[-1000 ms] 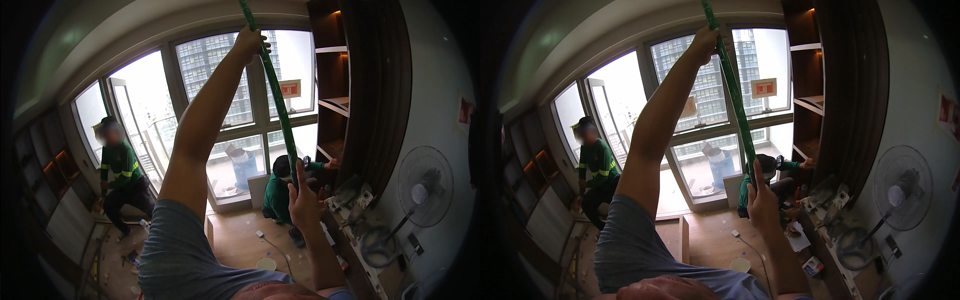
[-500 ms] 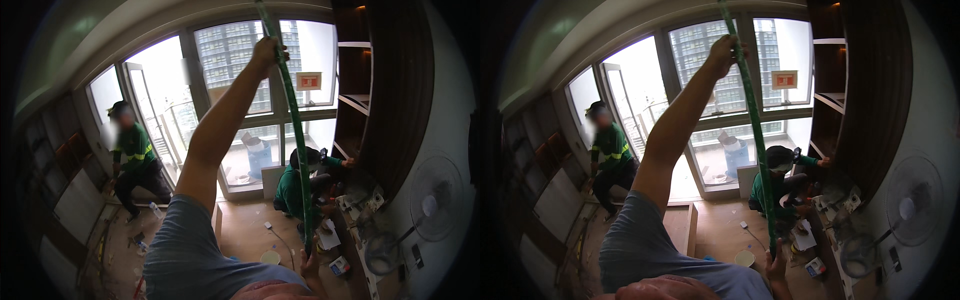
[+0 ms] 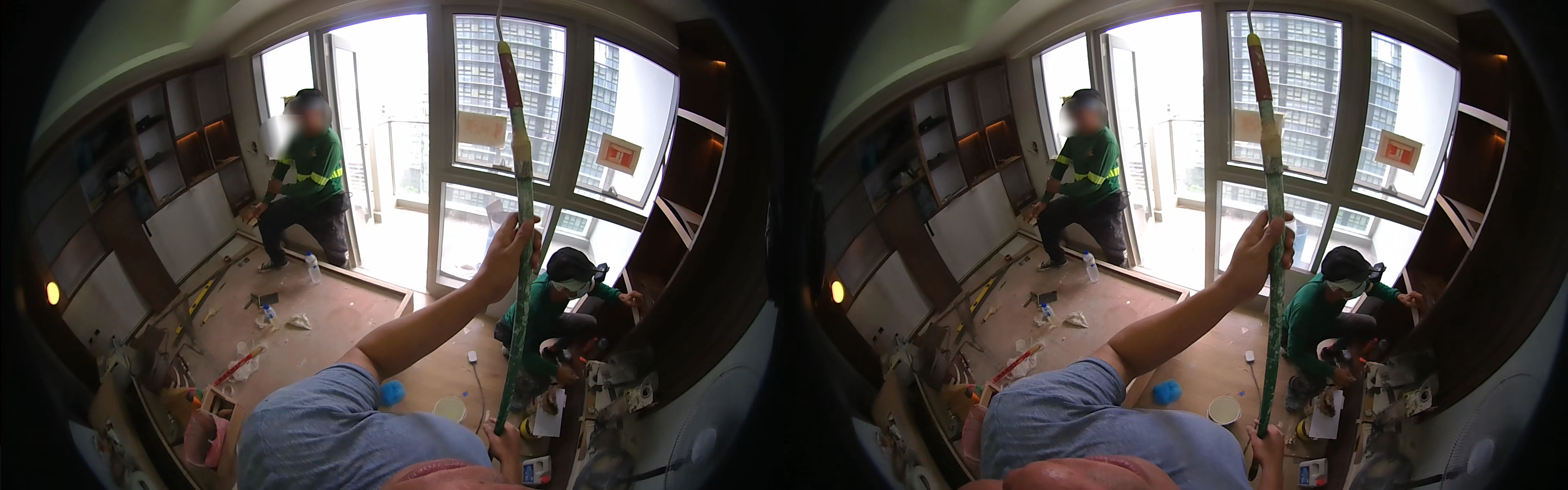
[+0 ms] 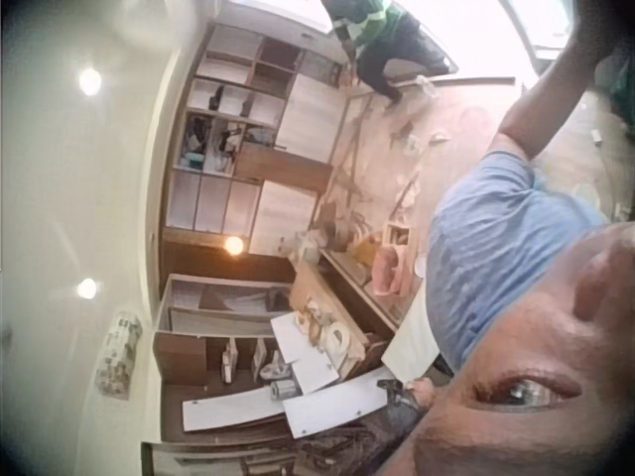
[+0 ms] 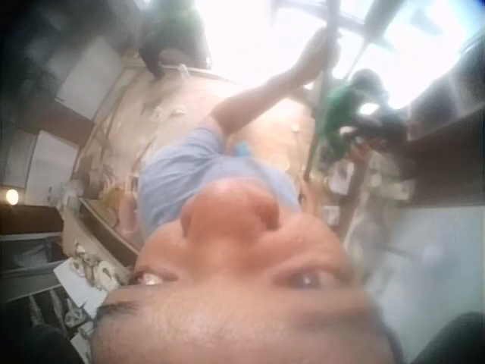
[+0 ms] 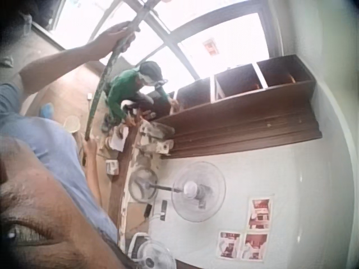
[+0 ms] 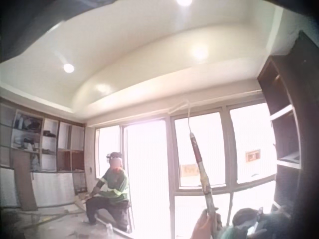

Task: The person uses a long-handled paint roller to apply white paint to the ceiling. They repeatedly dip the roller into a paint bucket and roll it across the ceiling surface while other workers assemble furniture nearby.

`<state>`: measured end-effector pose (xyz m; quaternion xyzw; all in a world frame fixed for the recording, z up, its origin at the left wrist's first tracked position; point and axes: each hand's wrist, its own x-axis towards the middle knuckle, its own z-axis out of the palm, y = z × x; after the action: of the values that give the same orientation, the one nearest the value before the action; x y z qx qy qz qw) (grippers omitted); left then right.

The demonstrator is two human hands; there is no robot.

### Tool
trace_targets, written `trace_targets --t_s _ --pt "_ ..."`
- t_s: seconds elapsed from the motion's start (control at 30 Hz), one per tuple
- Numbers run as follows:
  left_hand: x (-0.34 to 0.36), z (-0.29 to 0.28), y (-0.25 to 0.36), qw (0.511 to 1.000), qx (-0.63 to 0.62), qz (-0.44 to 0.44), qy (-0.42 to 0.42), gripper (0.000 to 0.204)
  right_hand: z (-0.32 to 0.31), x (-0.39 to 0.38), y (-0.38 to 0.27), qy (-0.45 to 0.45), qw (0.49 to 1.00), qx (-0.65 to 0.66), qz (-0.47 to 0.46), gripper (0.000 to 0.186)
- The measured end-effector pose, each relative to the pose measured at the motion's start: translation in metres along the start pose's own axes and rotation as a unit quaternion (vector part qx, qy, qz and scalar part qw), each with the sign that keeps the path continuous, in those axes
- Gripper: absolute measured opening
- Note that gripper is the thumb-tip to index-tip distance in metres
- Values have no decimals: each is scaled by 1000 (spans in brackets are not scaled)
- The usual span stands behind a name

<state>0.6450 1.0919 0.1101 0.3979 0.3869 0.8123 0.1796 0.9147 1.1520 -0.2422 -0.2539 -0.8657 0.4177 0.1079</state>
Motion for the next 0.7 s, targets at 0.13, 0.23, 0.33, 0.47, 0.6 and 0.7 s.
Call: trace_targets --t_s 0.13,0.23,0.33,0.47,0.6,0.7 --pt "-43 -25 -6 999 19 17 45 36 -17 27 -60 -98 994 34 -18 50" --pt "-59 -39 6 997 12 28 66 36 -5 48 -36 -75 978 157 -111 55" --pt "-77 -61 27 993 20 41 105 38 0 65 -39 -66 976 173 -115 69" --pt "-95 -99 36 988 17 64 141 36 2 68 -45 -77 976 183 -87 53" --pt "-95 -136 21 982 -4 72 174 35 7 73 -64 -90 962 252 -57 57" --pt "-81 -156 17 982 -37 73 172 34 12 88 -74 -123 977 153 -86 73"
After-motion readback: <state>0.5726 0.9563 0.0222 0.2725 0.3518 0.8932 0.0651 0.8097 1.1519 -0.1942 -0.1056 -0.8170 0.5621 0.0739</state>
